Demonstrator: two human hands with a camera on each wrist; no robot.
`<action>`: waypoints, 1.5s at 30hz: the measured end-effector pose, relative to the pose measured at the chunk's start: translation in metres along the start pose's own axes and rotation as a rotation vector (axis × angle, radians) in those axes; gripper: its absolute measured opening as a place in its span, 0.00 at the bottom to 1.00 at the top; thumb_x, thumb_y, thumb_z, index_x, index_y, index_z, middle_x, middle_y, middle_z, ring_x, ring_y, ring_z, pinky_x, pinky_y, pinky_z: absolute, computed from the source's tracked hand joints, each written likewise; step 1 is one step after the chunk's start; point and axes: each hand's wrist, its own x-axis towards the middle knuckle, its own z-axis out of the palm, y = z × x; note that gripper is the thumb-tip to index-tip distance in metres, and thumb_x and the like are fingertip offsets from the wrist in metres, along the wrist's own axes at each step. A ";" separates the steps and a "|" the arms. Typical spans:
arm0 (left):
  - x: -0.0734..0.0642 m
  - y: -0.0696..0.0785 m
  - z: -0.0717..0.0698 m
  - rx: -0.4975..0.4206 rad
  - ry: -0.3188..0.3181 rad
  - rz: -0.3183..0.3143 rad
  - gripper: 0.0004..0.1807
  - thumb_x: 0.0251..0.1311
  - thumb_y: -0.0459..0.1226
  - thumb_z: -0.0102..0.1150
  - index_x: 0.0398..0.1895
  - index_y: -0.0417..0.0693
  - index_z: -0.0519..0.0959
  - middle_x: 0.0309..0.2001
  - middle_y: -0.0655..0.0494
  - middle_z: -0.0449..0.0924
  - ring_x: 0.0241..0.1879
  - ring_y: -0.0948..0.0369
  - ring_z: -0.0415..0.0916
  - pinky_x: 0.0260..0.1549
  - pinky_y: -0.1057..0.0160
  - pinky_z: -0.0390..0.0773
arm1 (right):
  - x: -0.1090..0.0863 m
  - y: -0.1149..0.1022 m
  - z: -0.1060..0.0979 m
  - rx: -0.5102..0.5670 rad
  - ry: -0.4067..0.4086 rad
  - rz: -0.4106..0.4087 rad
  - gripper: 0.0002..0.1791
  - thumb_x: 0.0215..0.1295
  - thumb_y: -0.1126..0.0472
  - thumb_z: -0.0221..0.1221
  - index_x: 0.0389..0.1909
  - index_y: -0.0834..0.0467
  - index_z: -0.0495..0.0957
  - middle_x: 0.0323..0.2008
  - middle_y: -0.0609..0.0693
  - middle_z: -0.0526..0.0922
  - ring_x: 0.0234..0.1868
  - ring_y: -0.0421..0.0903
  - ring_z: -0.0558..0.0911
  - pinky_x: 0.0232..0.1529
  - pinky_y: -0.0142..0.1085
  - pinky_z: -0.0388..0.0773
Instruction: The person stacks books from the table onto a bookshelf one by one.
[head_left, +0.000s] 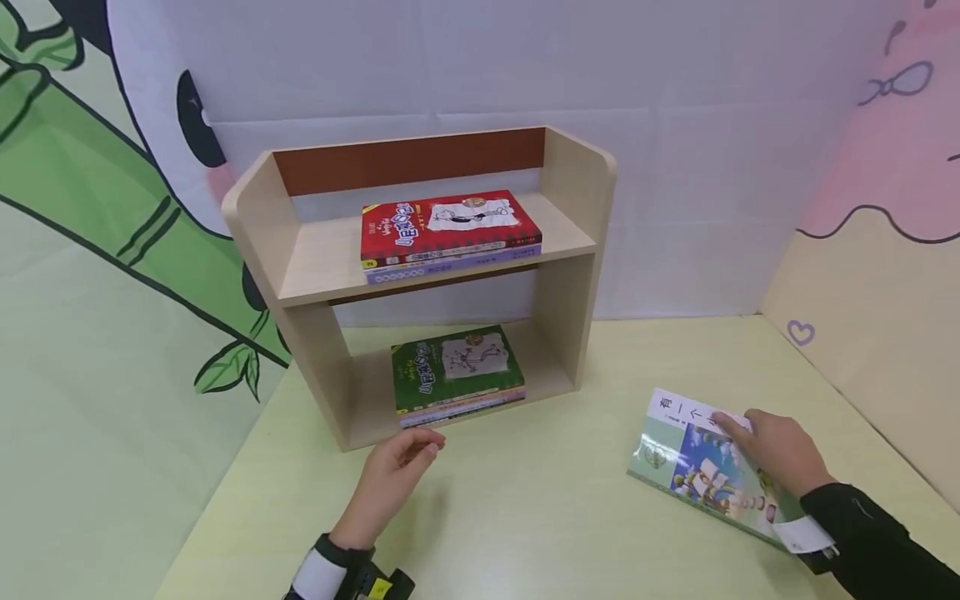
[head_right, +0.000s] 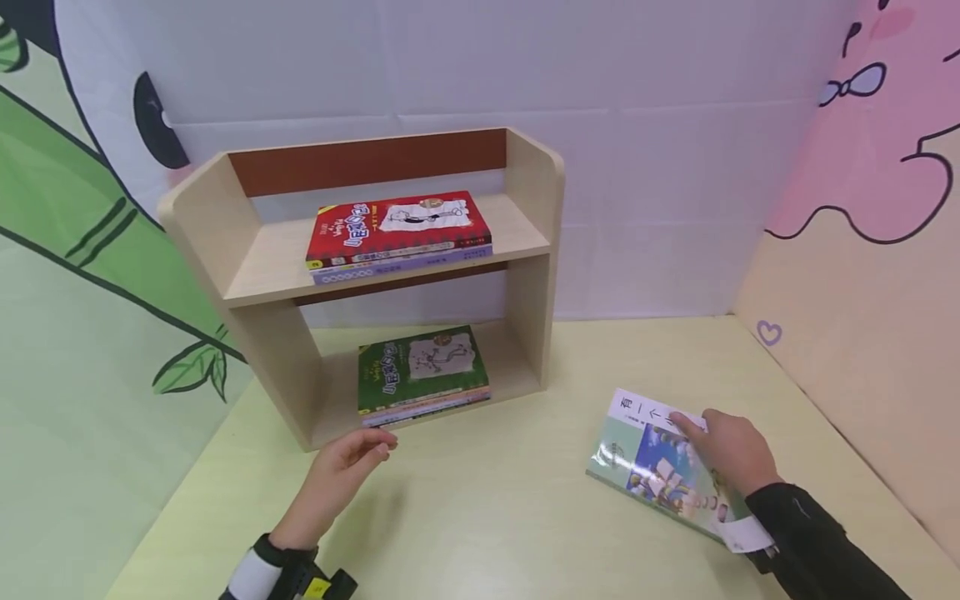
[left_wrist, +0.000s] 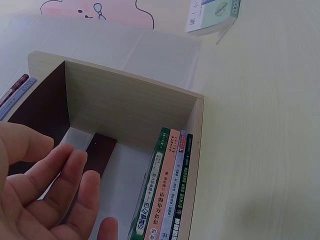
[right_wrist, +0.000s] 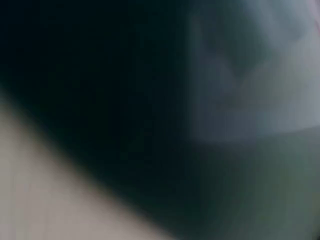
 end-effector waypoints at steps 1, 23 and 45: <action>0.000 0.000 0.000 0.001 0.000 0.001 0.07 0.66 0.31 0.56 0.43 0.40 0.82 0.44 0.52 0.83 0.46 0.57 0.79 0.48 0.61 0.79 | 0.000 -0.004 0.000 -0.003 0.015 -0.013 0.30 0.71 0.36 0.47 0.26 0.61 0.69 0.17 0.48 0.67 0.18 0.44 0.69 0.22 0.36 0.61; 0.003 0.018 0.084 -0.542 -0.532 -0.143 0.45 0.70 0.65 0.26 0.71 0.36 0.57 0.65 0.36 0.67 0.61 0.44 0.70 0.55 0.48 0.75 | -0.028 -0.160 -0.049 0.148 0.281 -0.331 0.14 0.63 0.53 0.64 0.25 0.56 0.73 0.16 0.42 0.70 0.16 0.36 0.68 0.14 0.30 0.64; -0.018 0.041 0.102 -1.254 -0.878 -0.213 0.47 0.56 0.75 0.32 0.76 0.66 0.52 0.68 0.57 0.66 0.65 0.55 0.66 0.63 0.53 0.65 | -0.034 -0.190 -0.020 0.059 0.223 -0.440 0.18 0.58 0.45 0.66 0.21 0.52 0.73 0.14 0.37 0.65 0.17 0.35 0.64 0.23 0.31 0.61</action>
